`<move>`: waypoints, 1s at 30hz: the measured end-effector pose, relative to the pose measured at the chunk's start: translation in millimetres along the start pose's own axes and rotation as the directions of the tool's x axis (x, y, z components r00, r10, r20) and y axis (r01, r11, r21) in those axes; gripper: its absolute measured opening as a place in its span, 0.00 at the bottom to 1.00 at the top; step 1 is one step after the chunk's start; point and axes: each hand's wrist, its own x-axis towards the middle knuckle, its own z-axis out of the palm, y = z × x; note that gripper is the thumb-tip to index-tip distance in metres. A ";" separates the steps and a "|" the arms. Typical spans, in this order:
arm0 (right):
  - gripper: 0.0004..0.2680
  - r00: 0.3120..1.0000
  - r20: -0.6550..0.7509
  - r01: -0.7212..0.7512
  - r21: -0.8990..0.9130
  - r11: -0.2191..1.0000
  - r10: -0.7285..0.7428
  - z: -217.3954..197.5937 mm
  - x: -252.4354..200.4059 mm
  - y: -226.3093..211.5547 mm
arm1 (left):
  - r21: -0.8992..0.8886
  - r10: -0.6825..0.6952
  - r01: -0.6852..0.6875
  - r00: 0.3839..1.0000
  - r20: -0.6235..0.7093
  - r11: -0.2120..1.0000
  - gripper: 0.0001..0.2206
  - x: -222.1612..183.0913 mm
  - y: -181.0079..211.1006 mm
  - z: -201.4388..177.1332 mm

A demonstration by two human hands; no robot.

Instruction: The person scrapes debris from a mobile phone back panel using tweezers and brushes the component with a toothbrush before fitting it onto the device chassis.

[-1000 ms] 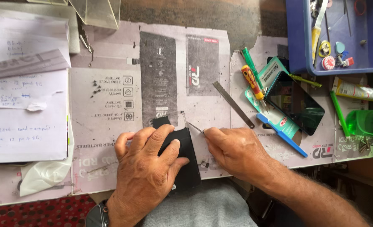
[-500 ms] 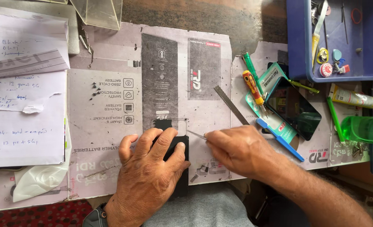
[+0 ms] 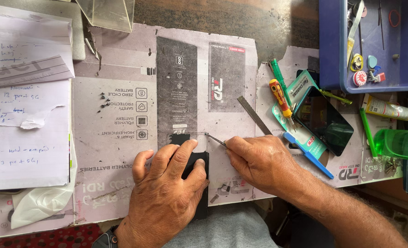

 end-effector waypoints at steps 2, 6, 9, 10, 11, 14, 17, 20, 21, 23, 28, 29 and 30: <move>0.03 0.998 0.033 -0.048 -0.008 0.999 0.049 1.3 0.1 0.2 | 0.007 0.005 -0.005 1.000 -0.003 1.000 0.10 -0.4 -0.5 -0.5; 0.03 0.998 -0.052 -0.031 0.013 0.999 0.032 0.5 0.4 -0.8 | 0.004 -0.004 0.004 1.000 -0.003 1.000 0.11 1.0 0.3 -1.8; 0.04 0.999 -0.025 -0.027 0.048 0.998 0.028 -2.0 1.2 -0.8 | 0.004 -0.006 0.006 1.000 0.001 1.000 0.12 1.6 0.0 -2.8; 0.03 0.999 -0.022 -0.025 0.028 0.999 0.026 -1.8 1.6 -1.2 | -0.003 -0.007 0.007 1.000 0.005 1.000 0.13 1.3 -0.5 -2.7; 0.03 0.999 -0.020 -0.024 0.007 1.000 0.024 -1.3 1.5 -2.0 | -0.011 -0.006 0.006 1.000 0.009 1.000 0.13 0.9 -1.1 -2.3; 0.03 0.984 -0.075 -0.158 0.060 0.986 0.162 0.4 3.4 -7.9 | -0.038 -0.018 0.018 1.000 -0.013 0.999 0.16 -1.6 0.1 -3.2; 0.03 0.992 -0.104 -0.061 0.087 0.994 0.070 -3.8 6.1 -14.5 | 0.014 -0.006 0.007 0.998 -0.058 1.000 0.16 -6.6 2.4 -3.4; 0.04 0.988 -0.135 0.074 0.017 0.997 -0.071 2.3 7.8 -25.3 | 0.129 0.006 0.003 0.998 -0.064 0.992 0.14 -11.0 4.0 -1.7; 0.04 0.989 -0.127 0.081 0.006 0.997 -0.079 4.5 9.6 -27.9 | 0.170 0.008 0.002 0.998 -0.061 0.985 0.14 -11.5 4.5 -1.5; 0.04 0.989 -0.111 0.092 -0.016 0.996 -0.093 8.1 12.9 -30.7 | 0.182 -0.008 0.018 0.998 -0.056 0.983 0.15 -12.5 7.0 -1.8; 0.03 0.988 -0.156 -0.015 -0.015 1.000 0.012 9.7 16.4 -28.2 | 0.119 0.002 0.005 0.998 -0.062 0.993 0.14 -12.7 2.3 -2.4; 0.05 0.986 -0.158 -0.052 -0.002 0.999 0.051 9.0 16.8 -27.8 | 0.106 0.000 0.006 0.998 -0.058 0.994 0.14 -11.8 1.5 -1.3; 0.04 0.990 -0.138 -0.016 -0.018 1.000 0.014 9.5 16.9 -28.5 | 0.093 -0.002 0.007 0.999 -0.054 0.996 0.14 -11.2 0.6 -0.7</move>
